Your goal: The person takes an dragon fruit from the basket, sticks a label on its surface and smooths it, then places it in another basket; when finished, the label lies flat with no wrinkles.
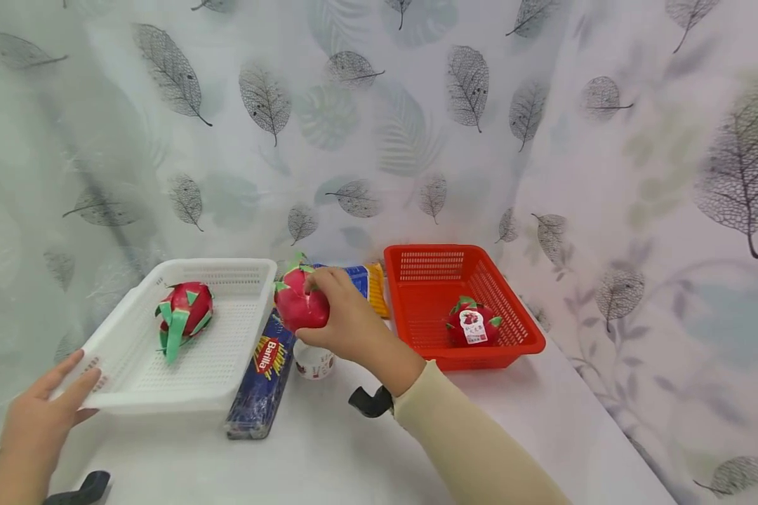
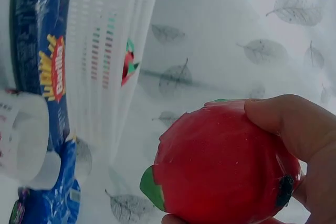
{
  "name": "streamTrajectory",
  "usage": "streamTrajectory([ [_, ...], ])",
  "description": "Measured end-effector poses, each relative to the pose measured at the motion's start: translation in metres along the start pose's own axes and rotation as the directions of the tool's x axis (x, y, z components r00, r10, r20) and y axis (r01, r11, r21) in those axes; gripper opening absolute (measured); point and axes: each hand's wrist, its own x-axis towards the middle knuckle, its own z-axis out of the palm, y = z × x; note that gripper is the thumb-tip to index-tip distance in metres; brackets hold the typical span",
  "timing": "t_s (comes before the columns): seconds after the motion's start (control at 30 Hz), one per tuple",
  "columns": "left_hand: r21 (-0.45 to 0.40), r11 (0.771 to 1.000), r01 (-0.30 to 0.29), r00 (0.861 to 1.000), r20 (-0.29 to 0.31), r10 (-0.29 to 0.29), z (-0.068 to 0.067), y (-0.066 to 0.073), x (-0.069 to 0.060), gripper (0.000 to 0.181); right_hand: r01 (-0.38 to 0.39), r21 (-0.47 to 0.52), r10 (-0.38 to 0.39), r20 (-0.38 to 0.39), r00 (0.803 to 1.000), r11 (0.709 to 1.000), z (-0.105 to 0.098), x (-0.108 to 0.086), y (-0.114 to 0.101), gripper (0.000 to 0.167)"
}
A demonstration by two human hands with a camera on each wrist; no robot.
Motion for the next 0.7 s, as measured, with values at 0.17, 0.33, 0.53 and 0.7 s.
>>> streamTrajectory([
  [0.17, -0.011, 1.0, 0.014, 1.0, -0.014, -0.014, -0.003, -0.002, -0.001, 0.083, -0.026, -0.043, 0.024, -0.046, 0.999, 0.999, -0.01, -0.01, 0.01, 0.075],
  [0.33, -0.003, 1.0, 0.016, 1.0, -0.014, -0.016, -0.005, -0.003, -0.001, 0.082, -0.043, -0.07, 0.037, -0.073, 0.997, 0.997, -0.016, -0.022, 0.018, 0.074],
  [0.53, -0.009, 1.0, 0.0, 1.0, -0.019, -0.001, -0.003, -0.003, -0.001, 0.08, -0.129, -0.102, 0.119, -0.093, 0.988, 0.986, -0.021, -0.038, 0.025, 0.073],
  [0.7, 0.003, 1.0, -0.005, 0.999, -0.032, 0.005, 0.0, 0.0, -0.001, 0.08, -0.183, -0.159, 0.169, -0.096, 0.981, 0.97, -0.018, -0.048, 0.034, 0.077],
])
